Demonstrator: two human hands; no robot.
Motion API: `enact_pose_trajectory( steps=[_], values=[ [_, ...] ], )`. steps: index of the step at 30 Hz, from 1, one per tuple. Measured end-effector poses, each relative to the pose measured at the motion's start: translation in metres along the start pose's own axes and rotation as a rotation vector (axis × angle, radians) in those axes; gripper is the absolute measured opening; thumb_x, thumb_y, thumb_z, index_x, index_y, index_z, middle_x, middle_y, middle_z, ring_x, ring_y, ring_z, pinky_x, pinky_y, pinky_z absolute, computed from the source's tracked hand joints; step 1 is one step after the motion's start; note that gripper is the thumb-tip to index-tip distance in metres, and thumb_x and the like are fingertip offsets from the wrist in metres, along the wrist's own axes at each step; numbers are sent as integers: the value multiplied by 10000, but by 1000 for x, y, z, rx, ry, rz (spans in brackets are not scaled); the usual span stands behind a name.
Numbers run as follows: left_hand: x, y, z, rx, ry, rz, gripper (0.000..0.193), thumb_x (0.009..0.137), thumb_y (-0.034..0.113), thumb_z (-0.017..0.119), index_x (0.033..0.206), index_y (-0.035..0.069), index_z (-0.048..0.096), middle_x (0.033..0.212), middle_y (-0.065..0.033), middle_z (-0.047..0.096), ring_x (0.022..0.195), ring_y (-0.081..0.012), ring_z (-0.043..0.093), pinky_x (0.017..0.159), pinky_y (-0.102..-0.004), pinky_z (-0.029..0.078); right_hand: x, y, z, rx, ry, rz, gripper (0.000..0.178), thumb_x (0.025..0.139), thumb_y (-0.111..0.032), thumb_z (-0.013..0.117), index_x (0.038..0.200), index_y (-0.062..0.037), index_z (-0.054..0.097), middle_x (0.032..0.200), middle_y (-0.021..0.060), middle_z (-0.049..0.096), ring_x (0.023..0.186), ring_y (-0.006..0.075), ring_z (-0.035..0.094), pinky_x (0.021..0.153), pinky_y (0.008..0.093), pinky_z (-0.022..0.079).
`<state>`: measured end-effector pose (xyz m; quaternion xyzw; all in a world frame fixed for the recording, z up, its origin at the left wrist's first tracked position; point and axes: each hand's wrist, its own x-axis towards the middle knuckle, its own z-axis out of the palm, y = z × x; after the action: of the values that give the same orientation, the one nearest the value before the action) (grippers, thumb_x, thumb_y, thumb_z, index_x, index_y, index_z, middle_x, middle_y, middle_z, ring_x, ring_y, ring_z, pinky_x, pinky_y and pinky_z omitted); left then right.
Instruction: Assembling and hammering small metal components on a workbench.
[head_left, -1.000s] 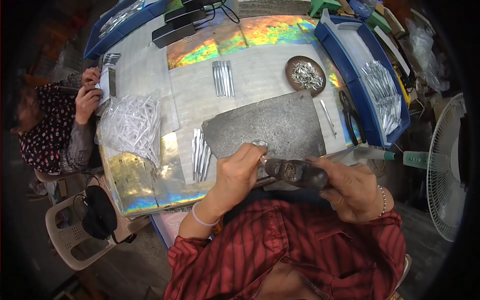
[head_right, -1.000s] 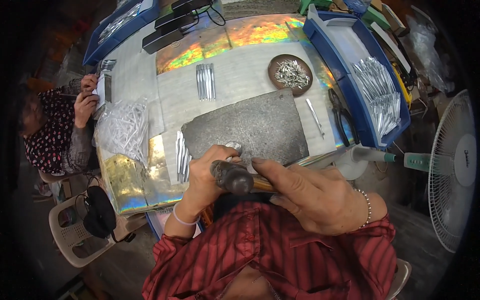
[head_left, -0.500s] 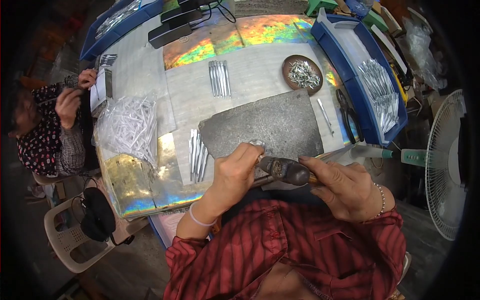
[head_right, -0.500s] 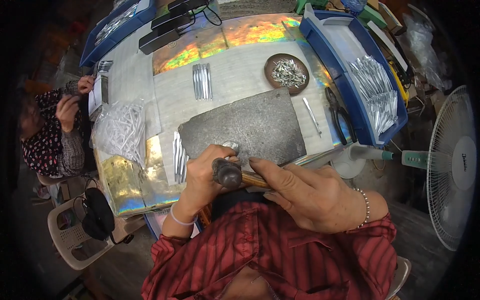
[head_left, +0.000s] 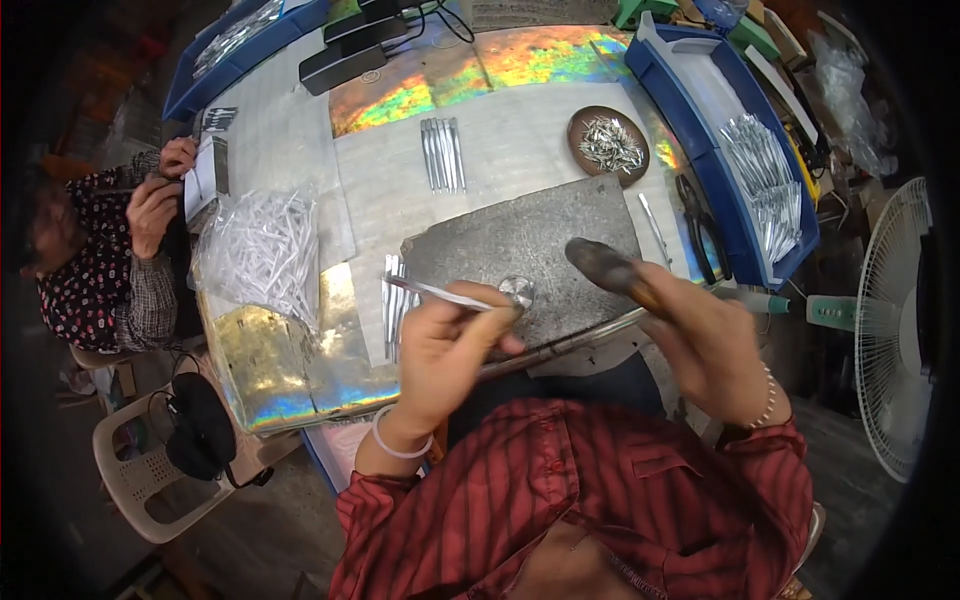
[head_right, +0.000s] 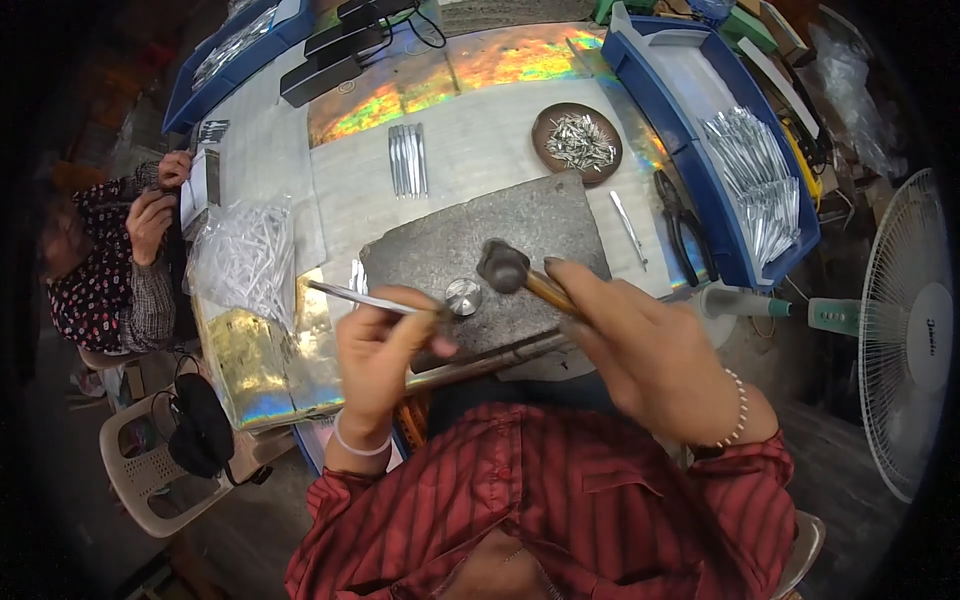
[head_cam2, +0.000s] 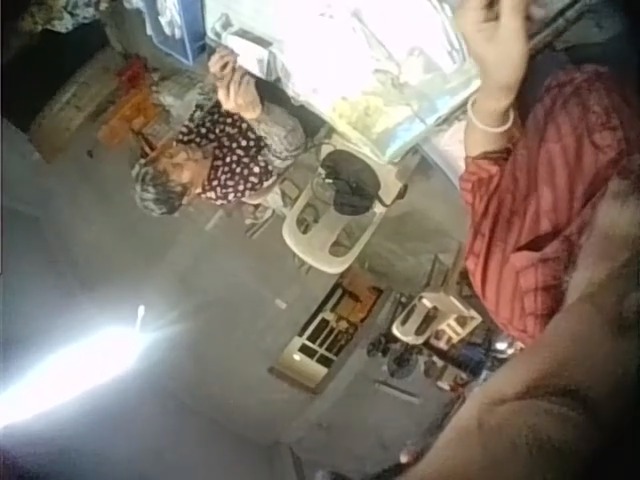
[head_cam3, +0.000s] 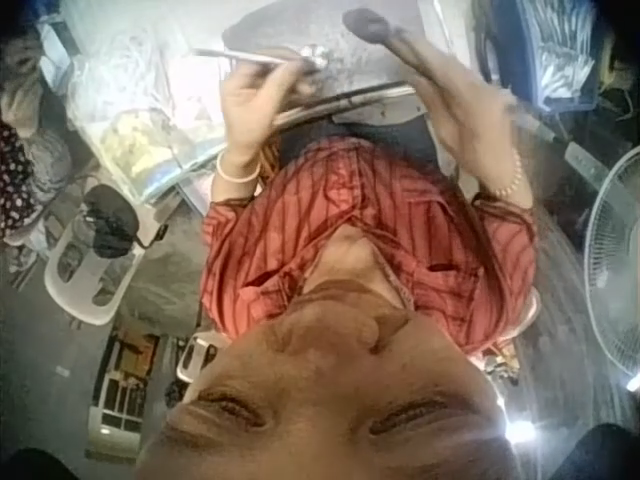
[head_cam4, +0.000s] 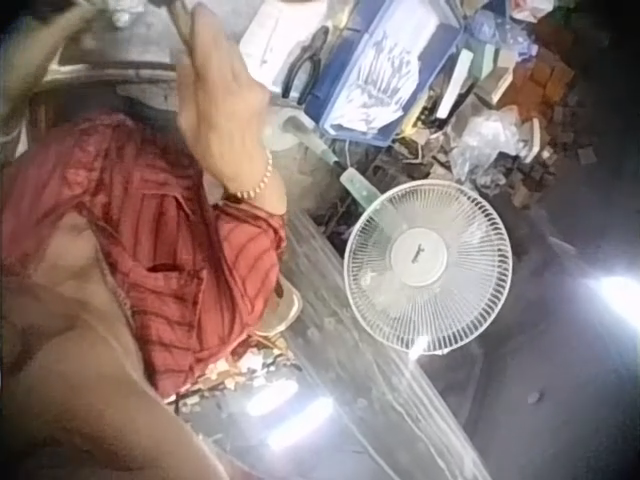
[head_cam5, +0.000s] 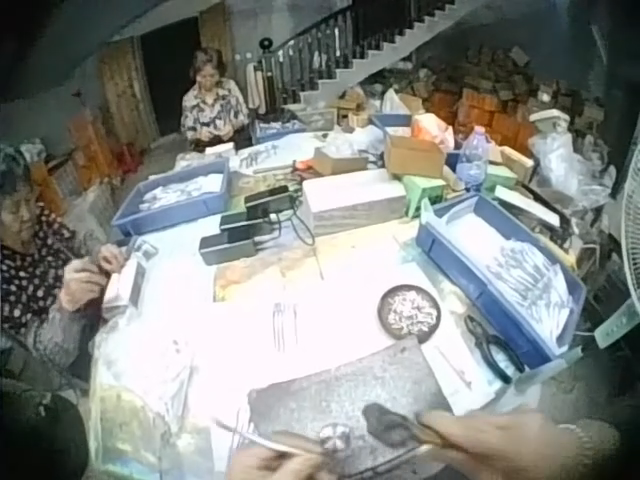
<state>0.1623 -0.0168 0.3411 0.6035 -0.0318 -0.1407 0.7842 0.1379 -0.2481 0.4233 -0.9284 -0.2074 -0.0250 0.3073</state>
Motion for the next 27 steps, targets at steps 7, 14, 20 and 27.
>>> enact_pose_trajectory(
  steps=[7, 14, 20, 27],
  values=[
    [5, 16, -13, -423, 40, -121, 135, 881, 121, 550, 904, -10, 523, 839, -166, 587, 477, -141, 536, 463, -228, 481, -3, 51, 70, -162, 20, 236, 369, 806, -72, 562, 1160, -48, 460, 890, 147, 523, 734, 346, 565, 619, 419, 466],
    [7, 13, -5, -317, 53, -154, 226, 853, 64, 585, 1051, -4, 499, 807, -151, 623, 535, -128, 581, 502, -209, 489, 7, 70, 61, -253, 66, 110, 323, 772, -81, 592, 1079, -36, 506, 865, 139, 513, 778, 306, 537, 648, 397, 455],
    [15, 9, 3, -177, 13, -196, 297, 880, 128, 558, 1126, -8, 462, 732, -142, 621, 480, -122, 564, 453, -187, 453, 12, 150, 55, -340, 121, 392, 270, 803, -137, 579, 1041, -33, 505, 895, 193, 572, 809, 372, 568, 668, 441, 450],
    [26, 1, -1, -162, 2, -209, 281, 928, 218, 485, 1099, -5, 500, 698, -134, 616, 458, -111, 556, 433, -177, 435, 21, 171, 66, -378, 28, 466, 281, 738, -52, 545, 1007, -20, 469, 875, 223, 573, 799, 392, 572, 672, 469, 447]
  ],
)
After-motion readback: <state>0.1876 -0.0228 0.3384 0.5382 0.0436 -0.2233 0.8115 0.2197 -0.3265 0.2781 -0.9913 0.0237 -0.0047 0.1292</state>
